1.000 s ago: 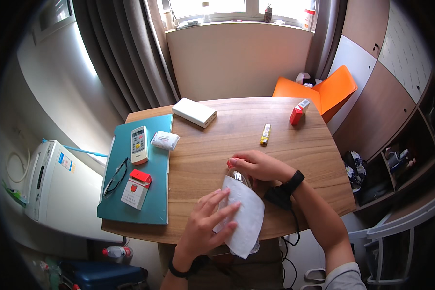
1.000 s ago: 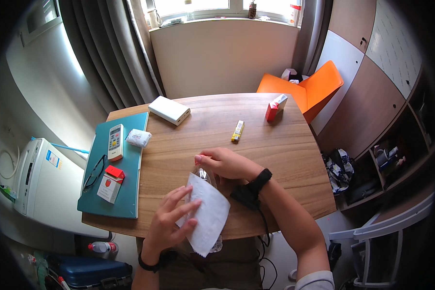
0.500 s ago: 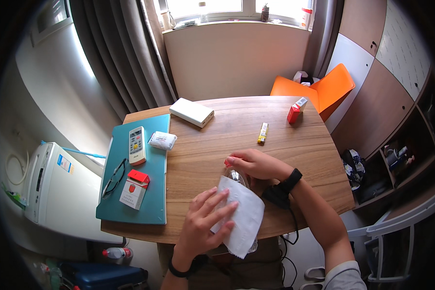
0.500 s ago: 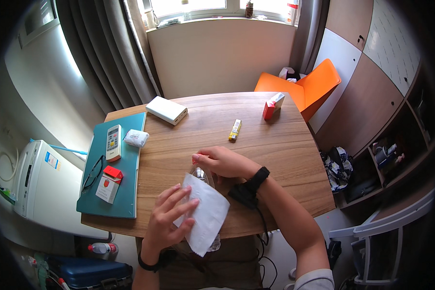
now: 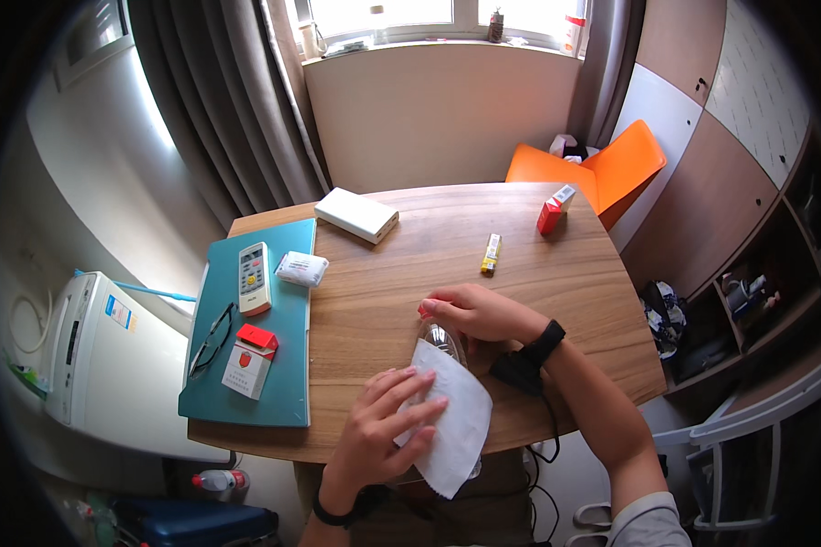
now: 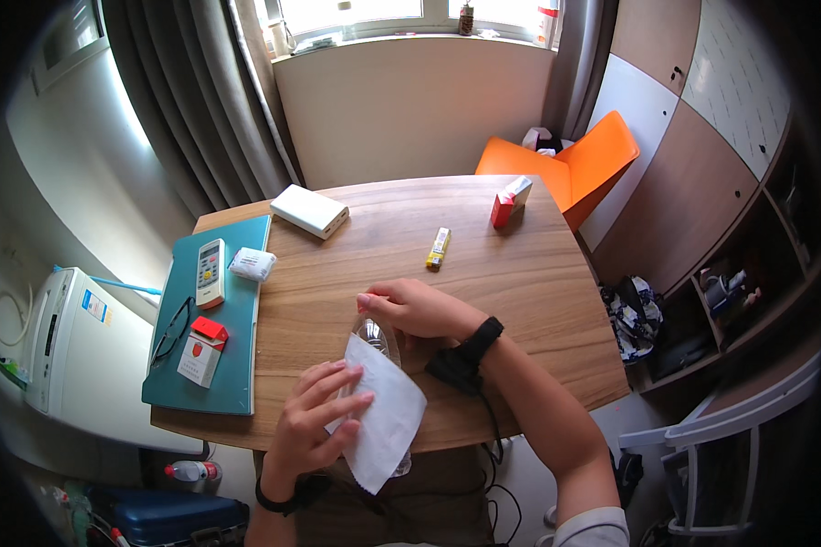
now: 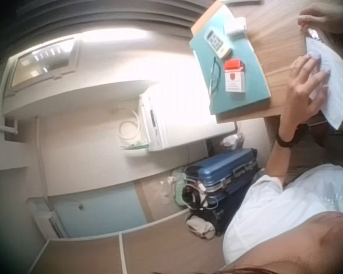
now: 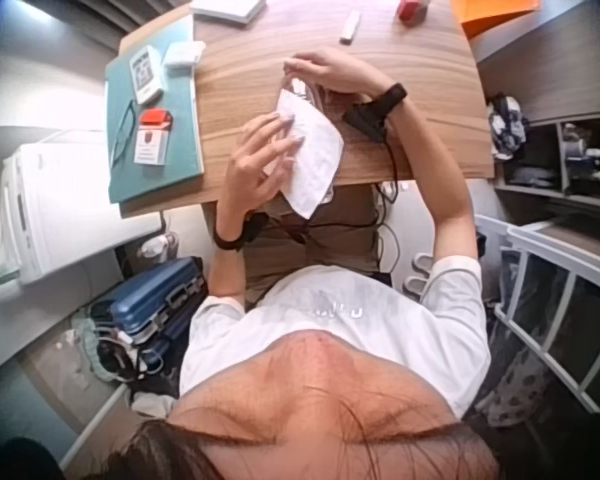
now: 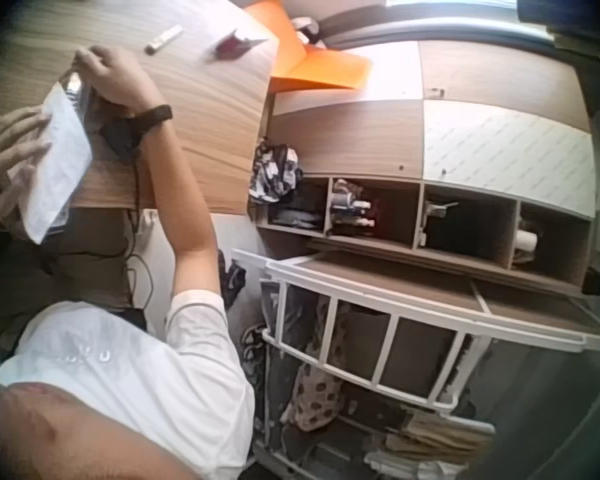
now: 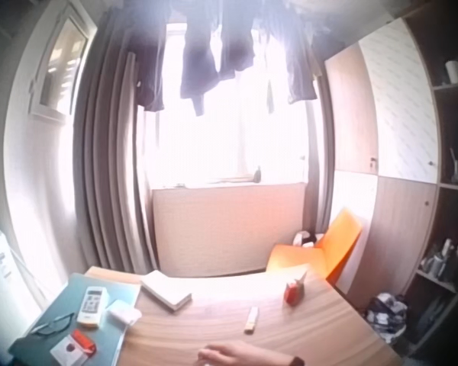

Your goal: The person unscrews the red cap of a plastic water bottle wrapped in a white paper towel. They use both hands to grip and twist the cap while the bottle rests on a wooden desk.

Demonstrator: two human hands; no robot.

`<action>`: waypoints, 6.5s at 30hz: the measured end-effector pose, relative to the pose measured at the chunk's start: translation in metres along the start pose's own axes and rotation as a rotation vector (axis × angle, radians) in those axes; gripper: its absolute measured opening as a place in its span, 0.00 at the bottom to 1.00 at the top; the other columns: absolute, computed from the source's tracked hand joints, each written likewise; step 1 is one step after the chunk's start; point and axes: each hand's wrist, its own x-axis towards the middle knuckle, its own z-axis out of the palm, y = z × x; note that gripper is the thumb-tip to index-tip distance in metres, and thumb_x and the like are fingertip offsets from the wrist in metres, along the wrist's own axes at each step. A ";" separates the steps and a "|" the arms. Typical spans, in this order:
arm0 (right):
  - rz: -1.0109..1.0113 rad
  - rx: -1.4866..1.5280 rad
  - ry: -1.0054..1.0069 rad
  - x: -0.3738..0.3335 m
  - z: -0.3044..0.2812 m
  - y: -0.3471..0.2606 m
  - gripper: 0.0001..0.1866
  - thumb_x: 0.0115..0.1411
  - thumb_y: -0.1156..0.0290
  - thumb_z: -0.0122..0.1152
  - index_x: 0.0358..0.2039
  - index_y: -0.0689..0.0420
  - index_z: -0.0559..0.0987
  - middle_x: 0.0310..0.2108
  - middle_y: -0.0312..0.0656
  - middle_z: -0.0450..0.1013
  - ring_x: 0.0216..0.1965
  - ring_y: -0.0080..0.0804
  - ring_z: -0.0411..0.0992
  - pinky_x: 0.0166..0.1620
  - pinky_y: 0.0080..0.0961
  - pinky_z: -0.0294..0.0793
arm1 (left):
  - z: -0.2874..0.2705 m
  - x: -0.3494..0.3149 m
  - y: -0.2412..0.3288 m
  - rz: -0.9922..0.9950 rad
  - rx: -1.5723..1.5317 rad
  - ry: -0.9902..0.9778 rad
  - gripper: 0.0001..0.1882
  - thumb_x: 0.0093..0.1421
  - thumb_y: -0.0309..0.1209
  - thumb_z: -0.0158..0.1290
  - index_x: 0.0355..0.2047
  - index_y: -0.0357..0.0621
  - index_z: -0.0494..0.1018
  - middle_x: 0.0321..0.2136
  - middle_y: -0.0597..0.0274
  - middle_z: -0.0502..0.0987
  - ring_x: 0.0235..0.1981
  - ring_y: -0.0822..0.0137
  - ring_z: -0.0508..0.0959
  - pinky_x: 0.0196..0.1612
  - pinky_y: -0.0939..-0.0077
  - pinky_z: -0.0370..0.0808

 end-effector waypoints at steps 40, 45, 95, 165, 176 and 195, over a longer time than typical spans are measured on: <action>0.017 0.031 -0.014 -0.003 -0.001 -0.006 0.25 0.77 0.50 0.48 0.46 0.63 0.79 0.24 0.37 0.75 0.21 0.25 0.76 0.25 0.25 0.77 | -0.001 0.002 0.004 -0.027 -0.007 -0.056 0.20 0.64 0.37 0.60 0.56 0.50 0.81 0.63 0.48 0.75 0.66 0.45 0.71 0.71 0.48 0.62; 0.005 0.030 -0.007 -0.001 0.000 -0.003 0.26 0.77 0.50 0.48 0.46 0.63 0.79 0.24 0.38 0.75 0.20 0.25 0.76 0.24 0.26 0.77 | 0.007 0.002 0.005 -0.226 0.067 0.027 0.26 0.65 0.44 0.58 0.62 0.51 0.77 0.67 0.47 0.70 0.70 0.42 0.66 0.73 0.45 0.57; 0.012 0.022 -0.005 -0.003 0.000 -0.004 0.25 0.77 0.51 0.48 0.47 0.63 0.80 0.25 0.39 0.76 0.21 0.25 0.76 0.25 0.25 0.77 | 0.003 0.003 0.002 -0.063 0.026 -0.057 0.25 0.63 0.42 0.61 0.60 0.49 0.79 0.67 0.46 0.70 0.69 0.44 0.68 0.72 0.45 0.58; -0.047 0.018 0.006 0.001 0.000 0.002 0.25 0.77 0.51 0.50 0.46 0.63 0.81 0.25 0.39 0.77 0.22 0.24 0.75 0.28 0.26 0.77 | 0.005 0.003 0.000 -0.209 0.101 0.041 0.25 0.64 0.39 0.60 0.60 0.47 0.77 0.65 0.50 0.73 0.68 0.42 0.68 0.72 0.45 0.57; -0.105 -0.037 0.020 0.006 0.002 0.012 0.25 0.77 0.51 0.49 0.47 0.64 0.80 0.24 0.39 0.77 0.21 0.24 0.76 0.26 0.25 0.77 | 0.005 0.002 0.000 -0.202 0.079 0.053 0.25 0.64 0.38 0.61 0.60 0.47 0.77 0.65 0.45 0.72 0.66 0.41 0.70 0.71 0.45 0.60; 0.024 0.027 0.013 -0.003 0.002 -0.006 0.21 0.77 0.54 0.50 0.46 0.61 0.81 0.24 0.37 0.75 0.20 0.22 0.75 0.24 0.24 0.77 | 0.001 0.003 0.006 -0.004 0.063 -0.064 0.21 0.64 0.41 0.61 0.57 0.54 0.81 0.63 0.52 0.75 0.66 0.48 0.71 0.71 0.45 0.59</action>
